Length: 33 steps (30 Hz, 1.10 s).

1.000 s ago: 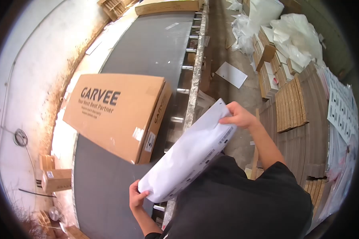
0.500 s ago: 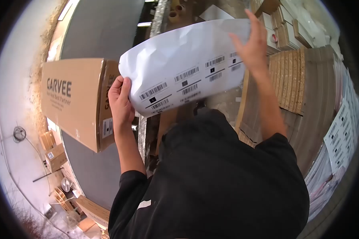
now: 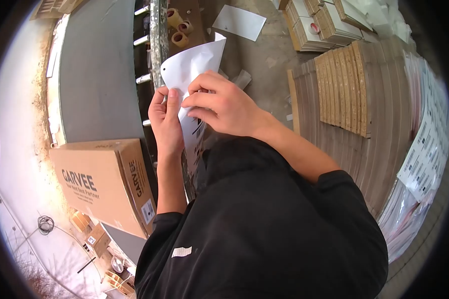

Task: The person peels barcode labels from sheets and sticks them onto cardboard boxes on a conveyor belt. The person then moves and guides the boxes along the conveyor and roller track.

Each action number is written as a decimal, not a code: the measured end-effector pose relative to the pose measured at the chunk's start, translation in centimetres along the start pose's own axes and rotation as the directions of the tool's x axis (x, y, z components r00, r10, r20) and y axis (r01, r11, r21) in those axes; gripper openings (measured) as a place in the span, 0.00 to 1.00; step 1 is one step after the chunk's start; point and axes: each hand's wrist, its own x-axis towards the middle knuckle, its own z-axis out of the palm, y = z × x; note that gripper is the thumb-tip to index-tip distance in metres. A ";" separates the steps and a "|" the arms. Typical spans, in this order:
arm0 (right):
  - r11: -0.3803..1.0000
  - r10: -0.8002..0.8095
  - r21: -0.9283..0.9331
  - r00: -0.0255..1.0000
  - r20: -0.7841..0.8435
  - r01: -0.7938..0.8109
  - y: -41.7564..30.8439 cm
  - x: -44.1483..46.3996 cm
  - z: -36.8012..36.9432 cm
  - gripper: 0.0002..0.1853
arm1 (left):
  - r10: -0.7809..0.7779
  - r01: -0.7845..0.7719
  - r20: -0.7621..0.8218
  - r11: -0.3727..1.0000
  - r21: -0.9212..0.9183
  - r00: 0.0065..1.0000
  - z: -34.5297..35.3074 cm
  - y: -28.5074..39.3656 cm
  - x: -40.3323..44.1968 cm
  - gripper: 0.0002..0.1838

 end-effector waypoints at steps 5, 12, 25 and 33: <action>0.998 0.056 0.013 0.998 0.006 -0.056 4.1 6.2 -0.8 0.11 | 0.055 -0.057 0.026 0.995 0.079 0.998 -0.2 0.8 7.4 0.11; 0.995 0.098 -0.011 0.995 0.031 -0.098 9.5 14.9 -1.5 0.08 | 0.049 -0.046 -0.011 0.983 0.180 0.999 0.1 4.5 17.1 0.09; 0.991 0.098 0.102 0.991 -0.090 -0.089 24.9 27.4 -8.0 0.09 | 0.036 -0.029 -0.039 0.986 0.167 0.999 7.3 5.8 37.6 0.07; 0.983 0.077 0.177 0.985 -0.154 -0.049 36.4 38.4 -18.0 0.10 | 0.218 -0.164 -0.168 0.944 0.287 0.961 17.8 7.8 52.8 0.06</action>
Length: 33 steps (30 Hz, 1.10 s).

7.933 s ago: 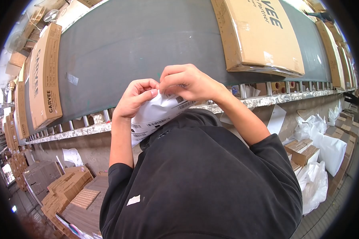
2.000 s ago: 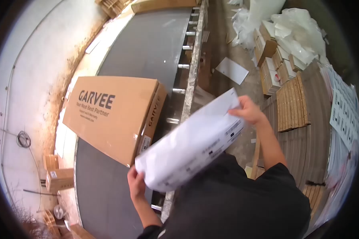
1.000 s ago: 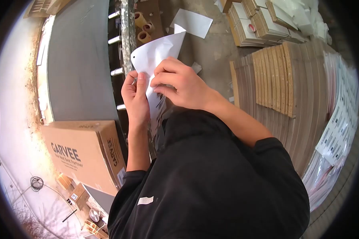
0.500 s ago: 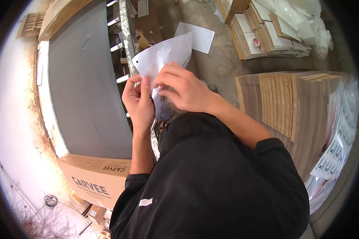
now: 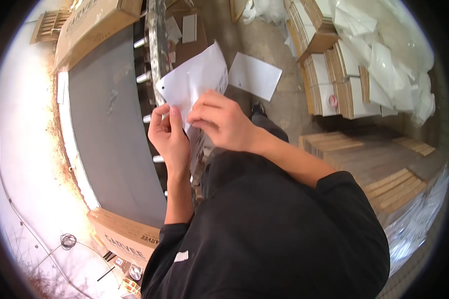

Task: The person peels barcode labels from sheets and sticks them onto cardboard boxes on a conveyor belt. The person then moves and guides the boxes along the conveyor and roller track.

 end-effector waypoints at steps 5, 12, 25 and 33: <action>0.997 0.049 0.048 0.996 0.072 -0.052 2.6 5.1 -4.0 0.09 | -0.062 0.062 -0.005 0.998 -0.024 0.998 4.2 2.4 5.0 0.06; 0.991 0.058 0.113 0.996 0.071 -0.066 6.3 12.1 -5.1 0.08 | -0.024 0.022 -0.021 0.998 -0.063 1.000 6.3 2.5 12.0 0.07; 0.994 -0.093 0.070 0.985 0.147 0.083 9.8 21.7 5.0 0.09 | -0.053 0.030 -0.140 0.987 -0.159 0.989 -2.7 1.1 21.3 0.08; 0.969 -0.210 0.178 0.952 0.224 0.172 12.5 25.4 10.1 0.09 | -0.164 0.074 -0.272 0.947 -0.312 0.948 -6.9 0.1 24.6 0.09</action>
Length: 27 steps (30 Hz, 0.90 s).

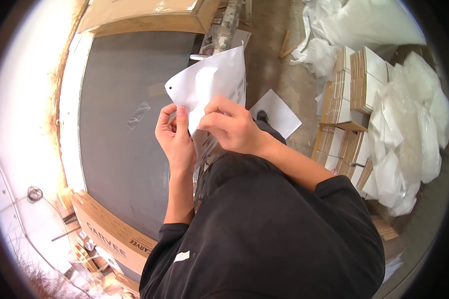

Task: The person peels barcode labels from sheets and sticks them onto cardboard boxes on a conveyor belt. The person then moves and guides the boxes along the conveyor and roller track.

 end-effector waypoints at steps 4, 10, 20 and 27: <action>0.989 -0.143 -0.032 0.989 0.024 0.144 2.5 3.2 0.6 0.09 | -0.017 0.013 -0.145 1.000 -0.028 0.989 -1.0 -0.6 1.9 0.09; 0.894 -0.447 0.118 0.883 0.143 0.433 6.3 8.0 -0.9 0.07 | -0.029 -0.029 -0.497 0.994 -0.108 0.867 -4.1 -1.4 3.1 0.08; 0.994 -0.105 0.018 0.992 -0.075 0.106 7.6 24.4 -6.1 0.16 | 0.059 -0.064 -0.851 0.998 0.030 0.522 -18.5 -4.5 -11.3 0.09; 0.605 0.175 -0.676 0.759 0.628 0.420 19.9 30.8 8.9 0.31 | 0.013 -0.065 -0.935 0.998 -0.010 0.353 -21.6 -9.1 -20.4 0.05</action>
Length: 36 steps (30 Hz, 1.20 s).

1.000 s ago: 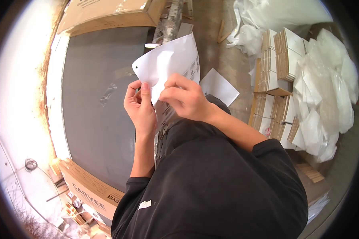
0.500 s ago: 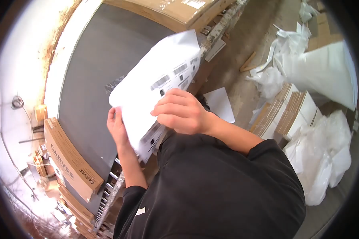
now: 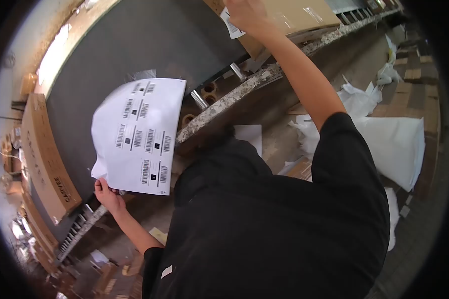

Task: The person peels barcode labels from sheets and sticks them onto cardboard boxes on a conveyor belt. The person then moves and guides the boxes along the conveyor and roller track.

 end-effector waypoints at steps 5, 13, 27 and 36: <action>0.952 -0.157 -0.241 0.976 0.151 0.190 0.9 3.1 12.0 0.21 | -0.049 0.050 -0.146 0.999 -0.002 0.988 -4.1 -2.9 -4.7 0.08; 0.877 -0.076 -0.429 0.946 0.316 0.214 0.9 3.4 16.5 0.19 | -0.109 0.132 -0.338 0.990 0.046 0.935 -9.4 -3.7 -8.8 0.09; 0.561 -0.181 -0.701 0.892 0.415 0.440 -0.7 2.1 17.9 0.24 | -0.122 0.151 -0.366 0.987 0.052 0.923 -9.2 -5.1 -9.3 0.11; 0.501 -0.407 -0.724 0.867 0.286 0.474 -0.3 5.2 17.4 0.24 | -0.114 0.154 -0.363 0.984 0.083 0.925 -8.7 -3.9 -9.4 0.10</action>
